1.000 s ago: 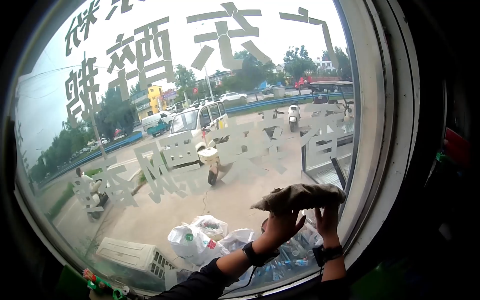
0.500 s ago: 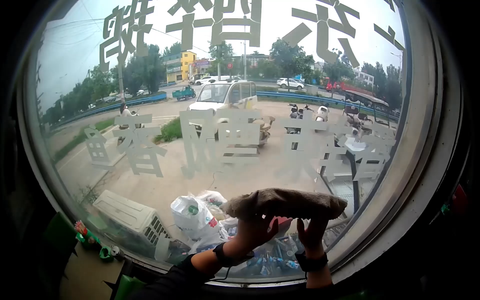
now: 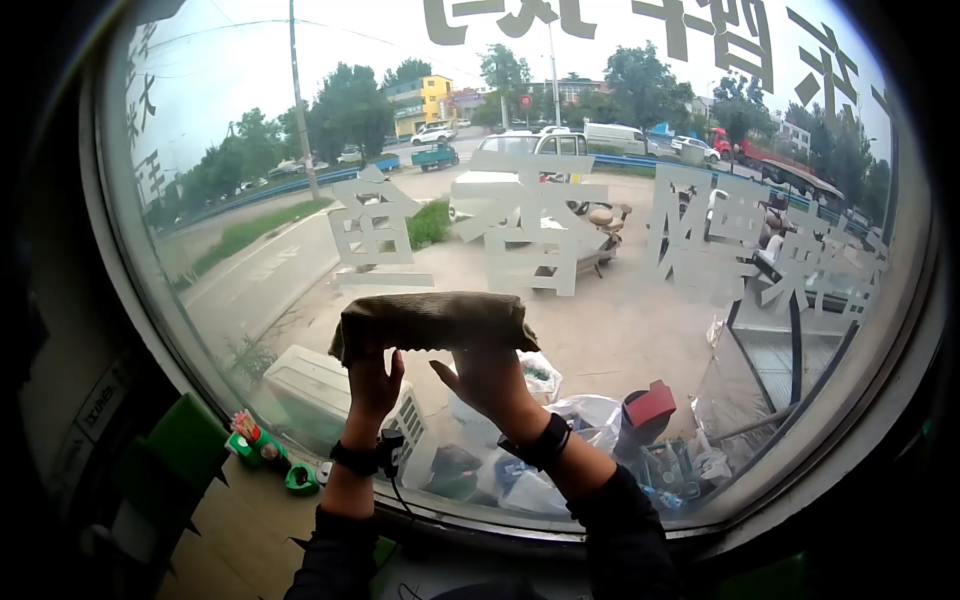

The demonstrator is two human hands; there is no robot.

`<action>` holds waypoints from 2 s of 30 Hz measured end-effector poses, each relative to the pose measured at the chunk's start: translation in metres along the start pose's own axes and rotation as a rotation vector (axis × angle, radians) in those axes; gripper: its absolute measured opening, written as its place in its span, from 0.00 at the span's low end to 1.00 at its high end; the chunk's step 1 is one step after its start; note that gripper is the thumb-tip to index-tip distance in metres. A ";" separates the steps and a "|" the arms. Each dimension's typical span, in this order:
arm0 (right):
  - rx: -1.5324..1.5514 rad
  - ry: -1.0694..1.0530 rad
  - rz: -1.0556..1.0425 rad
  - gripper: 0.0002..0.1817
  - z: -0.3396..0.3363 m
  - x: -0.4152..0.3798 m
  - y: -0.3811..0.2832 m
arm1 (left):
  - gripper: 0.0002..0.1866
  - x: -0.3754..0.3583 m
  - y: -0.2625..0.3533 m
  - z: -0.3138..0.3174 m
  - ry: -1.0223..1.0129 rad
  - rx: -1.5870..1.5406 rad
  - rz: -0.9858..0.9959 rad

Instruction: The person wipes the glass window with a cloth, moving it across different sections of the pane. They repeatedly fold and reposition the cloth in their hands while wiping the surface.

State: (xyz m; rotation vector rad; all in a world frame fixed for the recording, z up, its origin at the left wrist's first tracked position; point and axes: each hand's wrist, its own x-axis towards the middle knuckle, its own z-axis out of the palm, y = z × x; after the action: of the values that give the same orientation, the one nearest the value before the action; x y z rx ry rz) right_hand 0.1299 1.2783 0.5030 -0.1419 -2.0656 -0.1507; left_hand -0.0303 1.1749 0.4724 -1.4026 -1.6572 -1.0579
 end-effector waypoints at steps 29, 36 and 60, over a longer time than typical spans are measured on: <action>0.051 0.229 0.269 0.19 -0.148 -0.057 0.088 | 0.19 0.066 0.175 0.075 -0.006 -0.463 0.224; -0.183 0.061 0.400 0.25 -0.179 -0.158 0.116 | 0.26 -0.019 0.268 0.145 -0.164 -0.262 0.350; -0.111 0.339 0.485 0.24 -0.238 -0.206 0.200 | 0.21 0.033 0.369 0.145 -0.165 -0.409 0.274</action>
State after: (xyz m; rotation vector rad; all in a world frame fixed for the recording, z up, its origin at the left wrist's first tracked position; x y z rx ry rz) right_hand 0.4661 1.4281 0.4448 -0.6341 -1.6335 0.0113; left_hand 0.3267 1.3479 0.4943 -1.9652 -1.3496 -1.1876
